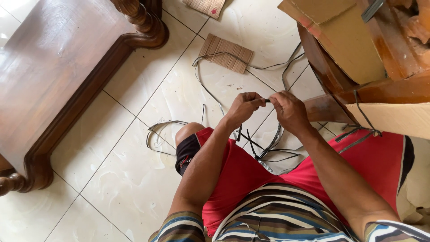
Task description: Securing cardboard packaging to furniture components using plastic straps and manual knots.
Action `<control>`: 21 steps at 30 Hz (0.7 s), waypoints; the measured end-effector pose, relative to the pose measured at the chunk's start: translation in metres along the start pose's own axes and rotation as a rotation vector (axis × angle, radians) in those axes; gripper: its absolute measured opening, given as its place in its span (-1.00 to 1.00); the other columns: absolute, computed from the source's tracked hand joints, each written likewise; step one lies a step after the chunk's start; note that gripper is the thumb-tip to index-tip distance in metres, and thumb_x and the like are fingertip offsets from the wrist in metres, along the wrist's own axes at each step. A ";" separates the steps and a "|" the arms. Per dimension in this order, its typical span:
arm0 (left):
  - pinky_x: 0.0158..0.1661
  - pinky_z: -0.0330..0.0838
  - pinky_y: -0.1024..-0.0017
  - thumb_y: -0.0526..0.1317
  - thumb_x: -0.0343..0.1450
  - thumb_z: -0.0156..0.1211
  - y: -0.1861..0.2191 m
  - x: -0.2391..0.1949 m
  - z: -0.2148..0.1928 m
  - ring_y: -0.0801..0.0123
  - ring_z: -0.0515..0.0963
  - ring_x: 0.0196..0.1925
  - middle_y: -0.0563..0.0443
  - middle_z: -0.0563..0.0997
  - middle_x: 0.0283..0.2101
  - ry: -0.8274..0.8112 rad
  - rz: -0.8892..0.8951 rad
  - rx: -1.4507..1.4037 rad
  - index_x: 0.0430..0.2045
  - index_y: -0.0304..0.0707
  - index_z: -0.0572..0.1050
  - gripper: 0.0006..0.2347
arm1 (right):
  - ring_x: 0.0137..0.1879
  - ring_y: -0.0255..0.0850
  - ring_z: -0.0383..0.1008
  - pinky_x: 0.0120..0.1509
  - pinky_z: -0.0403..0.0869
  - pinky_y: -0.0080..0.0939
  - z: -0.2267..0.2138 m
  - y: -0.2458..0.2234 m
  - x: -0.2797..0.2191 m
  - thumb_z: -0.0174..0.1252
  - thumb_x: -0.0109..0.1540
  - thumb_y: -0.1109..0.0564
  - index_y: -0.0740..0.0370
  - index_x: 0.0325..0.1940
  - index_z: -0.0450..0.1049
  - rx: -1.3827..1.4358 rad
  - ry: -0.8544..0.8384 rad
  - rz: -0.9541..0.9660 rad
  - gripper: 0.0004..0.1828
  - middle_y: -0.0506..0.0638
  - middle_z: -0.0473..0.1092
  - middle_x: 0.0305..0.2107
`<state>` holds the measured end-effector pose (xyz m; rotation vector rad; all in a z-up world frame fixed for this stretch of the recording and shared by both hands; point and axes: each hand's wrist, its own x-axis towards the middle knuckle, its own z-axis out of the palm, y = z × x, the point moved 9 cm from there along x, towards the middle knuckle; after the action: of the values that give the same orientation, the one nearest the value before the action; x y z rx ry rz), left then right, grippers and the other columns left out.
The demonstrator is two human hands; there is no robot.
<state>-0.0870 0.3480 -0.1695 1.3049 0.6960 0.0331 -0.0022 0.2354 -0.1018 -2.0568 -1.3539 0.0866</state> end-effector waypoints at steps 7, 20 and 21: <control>-0.42 0.16 0.57 -0.21 0.32 0.38 0.000 0.004 0.001 0.54 0.39 -0.49 0.13 0.42 -0.61 0.002 0.077 -0.106 -0.43 -0.29 0.59 -0.86 | -0.46 -0.41 0.34 -0.46 0.28 -0.55 0.043 0.040 -0.036 0.02 0.49 -0.01 0.16 -0.21 0.45 1.127 -0.037 0.697 -0.73 -0.12 0.28 -0.58; -0.36 0.35 0.56 -0.08 0.35 0.36 -0.022 0.017 0.006 0.56 0.51 -0.47 0.13 0.56 -0.58 0.155 0.091 0.036 -0.40 -0.03 0.67 -0.88 | -0.59 -0.47 0.22 -0.52 0.17 -0.58 0.052 0.035 -0.023 0.04 0.40 0.21 0.17 0.18 0.48 1.221 0.030 0.689 -0.74 -0.10 0.25 -0.65; -0.36 0.35 0.56 -0.08 0.35 0.36 -0.012 0.008 0.005 0.56 0.51 -0.47 0.13 0.56 -0.58 0.155 0.091 0.034 -0.40 -0.03 0.67 -0.88 | -0.59 -0.47 0.22 -0.52 0.17 -0.58 0.051 0.032 -0.024 0.04 0.40 0.21 0.17 0.18 0.48 1.219 0.029 0.689 -0.74 -0.10 0.25 -0.65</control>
<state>-0.0827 0.3434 -0.1830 1.3764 0.7709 0.1981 -0.0081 0.2323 -0.1662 -1.2962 -0.2762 0.9178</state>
